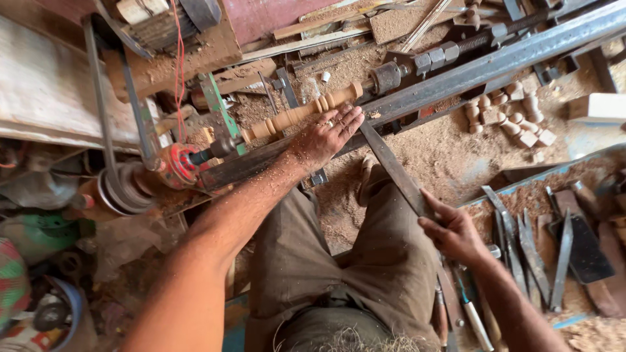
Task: The person shapes a rotating wooden spindle on a lathe using a chisel and a gouge. They hold the tools against the spinning wood to carve decorative grooves and smooth the surface, producing wood shavings.
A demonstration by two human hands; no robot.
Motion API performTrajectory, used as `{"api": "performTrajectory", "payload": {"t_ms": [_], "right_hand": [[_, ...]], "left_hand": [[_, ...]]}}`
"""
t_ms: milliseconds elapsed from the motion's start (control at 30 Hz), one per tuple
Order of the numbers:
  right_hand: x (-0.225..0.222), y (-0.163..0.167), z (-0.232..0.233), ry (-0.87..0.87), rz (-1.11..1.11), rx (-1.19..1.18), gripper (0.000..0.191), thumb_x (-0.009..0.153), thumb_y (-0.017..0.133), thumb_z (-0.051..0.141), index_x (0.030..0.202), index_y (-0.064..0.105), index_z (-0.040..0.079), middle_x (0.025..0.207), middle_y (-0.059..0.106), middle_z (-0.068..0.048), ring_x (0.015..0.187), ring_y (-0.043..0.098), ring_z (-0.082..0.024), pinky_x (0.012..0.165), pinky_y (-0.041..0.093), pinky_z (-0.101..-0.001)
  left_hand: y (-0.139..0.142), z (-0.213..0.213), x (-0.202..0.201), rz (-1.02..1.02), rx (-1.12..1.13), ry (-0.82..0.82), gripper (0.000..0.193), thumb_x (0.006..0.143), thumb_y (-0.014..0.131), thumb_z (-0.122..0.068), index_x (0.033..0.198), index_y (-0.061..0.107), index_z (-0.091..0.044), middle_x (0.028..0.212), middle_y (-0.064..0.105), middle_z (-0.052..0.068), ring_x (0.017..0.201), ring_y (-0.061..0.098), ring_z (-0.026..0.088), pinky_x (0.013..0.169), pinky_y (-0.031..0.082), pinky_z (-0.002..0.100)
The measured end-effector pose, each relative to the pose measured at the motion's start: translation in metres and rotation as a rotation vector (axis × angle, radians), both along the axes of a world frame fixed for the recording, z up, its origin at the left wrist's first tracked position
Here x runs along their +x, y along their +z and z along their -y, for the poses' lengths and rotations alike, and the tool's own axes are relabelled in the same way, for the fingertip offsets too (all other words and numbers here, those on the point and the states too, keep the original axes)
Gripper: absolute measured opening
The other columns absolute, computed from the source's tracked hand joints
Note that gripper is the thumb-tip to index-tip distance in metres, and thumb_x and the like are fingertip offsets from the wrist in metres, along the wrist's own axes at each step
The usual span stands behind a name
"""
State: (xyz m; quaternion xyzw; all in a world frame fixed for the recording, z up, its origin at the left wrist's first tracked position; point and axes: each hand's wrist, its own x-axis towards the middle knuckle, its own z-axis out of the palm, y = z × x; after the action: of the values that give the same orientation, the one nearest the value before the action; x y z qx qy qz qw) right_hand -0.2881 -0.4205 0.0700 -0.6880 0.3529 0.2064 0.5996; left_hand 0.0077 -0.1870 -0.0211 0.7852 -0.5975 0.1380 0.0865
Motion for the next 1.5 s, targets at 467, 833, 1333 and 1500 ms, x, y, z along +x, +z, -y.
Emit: {"api": "performTrajectory", "payload": {"t_ms": [467, 833, 1333, 1500], "right_hand": [[0.053, -0.010, 0.116, 0.387, -0.048, -0.175, 0.060, 0.088, 0.068, 0.013, 0.145, 0.058, 0.029, 0.064, 0.069, -0.004, 0.045, 0.046, -0.010, 0.040, 0.045, -0.0280], [0.012, 0.021, 0.020, 0.137, -0.133, -0.168, 0.064, 0.092, 0.063, 0.013, 0.151, 0.048, 0.031, 0.075, 0.074, -0.002, 0.045, 0.047, -0.010, 0.039, 0.044, -0.0271], [0.014, -0.001, 0.050, 0.086, 0.052, 0.081, 0.071, 0.091, 0.068, 0.007, 0.156, 0.046, 0.021, 0.059, 0.052, 0.002, 0.040, 0.038, -0.005, 0.035, 0.030, -0.0233], [0.040, 0.002, 0.098, 0.225, 0.017, 0.058, 0.066, 0.091, 0.063, 0.009, 0.153, 0.045, 0.023, 0.078, 0.070, 0.003, 0.039, 0.040, -0.005, 0.033, 0.034, -0.0233]], "left_hand": [[0.008, -0.004, -0.003, 0.181, -0.013, 0.051, 0.057, 0.096, 0.069, 0.003, 0.150, 0.053, -0.009, 0.152, 0.056, 0.007, 0.135, 0.058, 0.022, 0.114, 0.053, 0.031], [0.010, -0.001, -0.003, 0.207, -0.003, 0.048, 0.053, 0.098, 0.064, -0.001, 0.149, 0.053, -0.009, 0.153, 0.055, 0.006, 0.135, 0.059, 0.021, 0.115, 0.049, 0.034], [0.004, 0.005, -0.007, 0.191, -0.112, 0.105, 0.049, 0.095, 0.068, -0.005, 0.143, 0.061, -0.011, 0.146, 0.062, 0.004, 0.127, 0.063, 0.019, 0.106, 0.055, 0.030], [0.009, 0.005, -0.009, 0.233, -0.074, 0.128, 0.046, 0.094, 0.069, -0.007, 0.140, 0.063, -0.013, 0.141, 0.065, 0.002, 0.124, 0.065, 0.017, 0.107, 0.055, 0.030]]}}
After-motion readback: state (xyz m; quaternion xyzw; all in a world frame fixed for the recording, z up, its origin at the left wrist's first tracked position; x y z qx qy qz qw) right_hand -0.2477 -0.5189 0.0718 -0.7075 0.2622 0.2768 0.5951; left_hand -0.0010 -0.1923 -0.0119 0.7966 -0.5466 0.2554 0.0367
